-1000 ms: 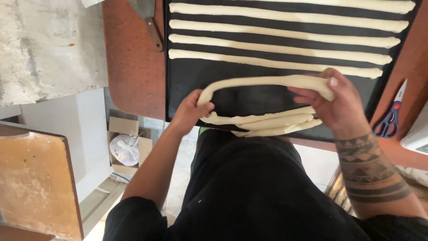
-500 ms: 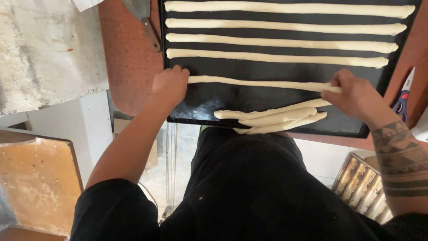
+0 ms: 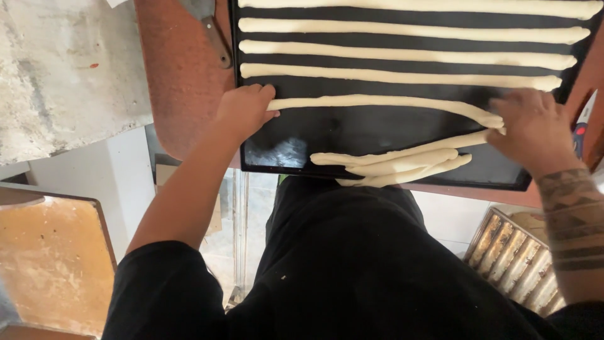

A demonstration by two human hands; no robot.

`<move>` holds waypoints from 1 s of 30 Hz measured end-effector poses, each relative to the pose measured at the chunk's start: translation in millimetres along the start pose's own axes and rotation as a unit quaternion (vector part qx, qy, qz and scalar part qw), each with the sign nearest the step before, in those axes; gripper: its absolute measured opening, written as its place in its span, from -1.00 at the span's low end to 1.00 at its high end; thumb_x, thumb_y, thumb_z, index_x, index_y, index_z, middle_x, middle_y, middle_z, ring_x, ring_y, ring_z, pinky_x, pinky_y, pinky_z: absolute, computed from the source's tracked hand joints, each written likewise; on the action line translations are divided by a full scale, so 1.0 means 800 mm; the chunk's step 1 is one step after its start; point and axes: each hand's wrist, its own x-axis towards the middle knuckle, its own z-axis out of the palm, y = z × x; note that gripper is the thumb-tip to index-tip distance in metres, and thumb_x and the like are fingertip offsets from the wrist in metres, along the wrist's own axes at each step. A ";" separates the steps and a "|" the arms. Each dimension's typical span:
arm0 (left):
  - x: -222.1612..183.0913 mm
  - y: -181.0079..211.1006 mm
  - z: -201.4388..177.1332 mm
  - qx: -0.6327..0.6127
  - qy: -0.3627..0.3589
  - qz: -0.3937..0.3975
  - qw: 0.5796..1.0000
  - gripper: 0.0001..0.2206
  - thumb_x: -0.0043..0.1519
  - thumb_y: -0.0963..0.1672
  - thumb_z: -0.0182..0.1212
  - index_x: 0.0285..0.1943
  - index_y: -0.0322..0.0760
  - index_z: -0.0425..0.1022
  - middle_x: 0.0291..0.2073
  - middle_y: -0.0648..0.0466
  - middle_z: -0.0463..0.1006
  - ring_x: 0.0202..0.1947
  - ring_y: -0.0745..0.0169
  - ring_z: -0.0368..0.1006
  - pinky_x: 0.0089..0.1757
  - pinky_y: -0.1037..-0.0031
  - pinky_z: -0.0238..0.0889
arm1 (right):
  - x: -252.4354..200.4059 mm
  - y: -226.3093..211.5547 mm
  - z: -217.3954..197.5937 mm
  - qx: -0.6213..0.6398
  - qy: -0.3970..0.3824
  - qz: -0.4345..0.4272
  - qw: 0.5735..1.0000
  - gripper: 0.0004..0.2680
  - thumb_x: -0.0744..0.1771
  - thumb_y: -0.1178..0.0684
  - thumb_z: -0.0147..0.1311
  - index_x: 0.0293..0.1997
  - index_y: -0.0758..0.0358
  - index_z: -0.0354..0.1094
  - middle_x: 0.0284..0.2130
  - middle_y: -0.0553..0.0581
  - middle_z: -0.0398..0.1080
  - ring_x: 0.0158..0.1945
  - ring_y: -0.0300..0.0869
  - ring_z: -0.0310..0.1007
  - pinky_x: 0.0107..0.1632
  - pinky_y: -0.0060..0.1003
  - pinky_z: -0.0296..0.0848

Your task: The person places long strips of dough onto a black baking tray, arranging them in parallel rows and pressing the ends.

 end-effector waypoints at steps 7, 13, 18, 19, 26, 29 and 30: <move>-0.015 -0.012 0.015 -0.095 0.160 0.067 0.980 -0.82 0.28 -0.12 0.23 -0.02 -0.20 0.38 -0.18 0.01 0.35 -0.44 0.09 0.46 -0.37 0.35 0.43 | 0.085 -0.136 0.068 0.121 0.315 -0.247 0.908 -0.76 0.35 0.01 0.27 0.14 0.05 0.53 -0.15 0.14 0.49 0.02 0.06 0.51 0.06 -0.10 0.45; -0.014 -0.029 0.050 -0.028 0.215 0.081 0.973 -0.81 0.30 -0.05 0.25 0.00 -0.13 0.45 -0.18 0.12 0.34 -0.35 0.23 0.50 -0.33 0.49 0.44 | 0.116 -0.232 0.089 0.015 0.348 -0.255 0.902 -0.72 0.34 -0.10 0.22 0.20 -0.08 0.47 -0.09 0.01 0.33 0.06 -0.05 0.38 0.00 -0.14 0.36; -0.022 -0.054 0.048 -0.012 0.294 0.075 0.953 -0.79 0.27 -0.05 0.31 0.02 -0.09 0.49 -0.19 0.14 0.39 -0.28 0.24 0.53 -0.28 0.50 0.45 | 0.133 -0.230 0.100 0.041 0.354 -0.263 0.897 -0.75 0.34 -0.06 0.26 0.12 0.01 0.50 -0.14 0.01 0.33 0.01 -0.06 0.40 -0.01 -0.15 0.39; -0.021 -0.058 0.051 -0.020 0.322 0.071 0.944 -0.78 0.25 -0.05 0.34 0.02 -0.09 0.51 -0.17 0.13 0.42 -0.24 0.17 0.55 -0.26 0.44 0.46 | 0.132 -0.231 0.096 0.050 0.369 -0.252 0.893 -0.75 0.34 -0.05 0.28 0.13 0.02 0.50 -0.14 0.01 0.32 -0.02 -0.05 0.40 -0.02 -0.16 0.39; -0.036 -0.050 0.040 -0.050 0.357 -0.011 0.933 -0.79 0.17 -0.08 0.45 -0.06 -0.05 0.57 0.02 0.16 0.35 -0.13 0.09 0.57 -0.23 0.36 0.56 | 0.136 -0.242 0.108 0.025 0.361 -0.222 0.905 -0.79 0.31 -0.04 0.31 0.02 0.00 0.49 -0.17 -0.06 0.29 -0.06 -0.10 0.37 -0.06 -0.22 0.37; -0.037 -0.040 0.064 -0.196 0.334 -0.080 0.918 -0.82 0.22 -0.11 0.44 -0.03 -0.13 0.61 0.04 0.08 0.26 -0.08 -0.15 0.58 -0.25 0.20 0.59 | 0.127 -0.246 0.110 0.018 0.369 -0.191 0.909 -0.81 0.32 -0.02 0.31 0.00 0.03 0.48 -0.14 -0.03 0.28 -0.01 -0.09 0.35 -0.05 -0.20 0.35; -0.029 -0.039 0.088 -0.152 0.366 -0.097 0.913 -0.75 0.22 -0.04 0.42 0.06 -0.01 0.62 0.09 0.06 0.27 -0.05 -0.12 0.56 -0.23 0.24 0.53 | 0.127 -0.248 0.111 0.020 0.387 -0.184 0.903 -0.81 0.31 0.02 0.26 0.02 0.02 0.51 -0.10 -0.03 0.28 0.03 -0.09 0.32 -0.01 -0.18 0.29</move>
